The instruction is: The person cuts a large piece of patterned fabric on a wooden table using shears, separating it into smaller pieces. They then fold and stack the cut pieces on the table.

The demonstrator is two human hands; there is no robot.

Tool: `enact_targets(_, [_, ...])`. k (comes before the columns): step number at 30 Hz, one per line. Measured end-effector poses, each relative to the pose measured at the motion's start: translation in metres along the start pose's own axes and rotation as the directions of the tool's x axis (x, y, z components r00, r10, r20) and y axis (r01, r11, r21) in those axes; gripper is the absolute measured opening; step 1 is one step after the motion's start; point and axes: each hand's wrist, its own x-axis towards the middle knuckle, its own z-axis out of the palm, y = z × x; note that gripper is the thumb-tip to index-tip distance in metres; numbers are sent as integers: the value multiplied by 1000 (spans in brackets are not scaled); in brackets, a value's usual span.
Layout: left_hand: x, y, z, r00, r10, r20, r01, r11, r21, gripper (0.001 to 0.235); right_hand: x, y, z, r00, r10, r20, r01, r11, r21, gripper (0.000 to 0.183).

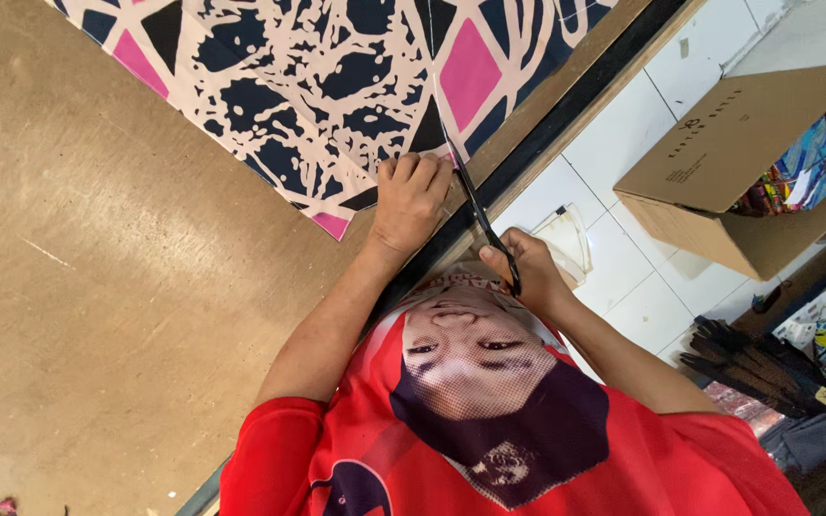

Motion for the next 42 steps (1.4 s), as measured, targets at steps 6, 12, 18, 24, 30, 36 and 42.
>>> enact_targets(6, [1,-6,0,1000,-21,14,22,997,-75,30,14,-4,10,1000,-14,-19,14,999,-39,38])
enact_targets(12, [1,-4,-1,998,-55,-23,52,992,-112,29,7,-16,15,991,98,-93,-101,995,-28,38])
enact_targets(18, [3,-7,-7,995,-80,-67,67,982,-177,28,14,-23,23,996,64,-66,-55,989,135,36])
enact_targets(24, [2,-9,-3,996,-77,-46,65,975,-213,28,28,-15,23,998,8,-64,1,990,141,36])
enact_targets(30, [-1,-10,-1,994,-99,-34,89,970,-226,29,31,-23,31,999,11,-46,-2,980,197,36])
enact_targets(36, [-2,-11,0,992,-128,-14,119,952,-280,32,21,-36,42,1000,-22,-7,23,960,278,41])
enact_targets(42, [-4,-16,2,986,-165,-10,151,926,-347,33,30,-59,45,999,-10,-50,15,994,109,45])
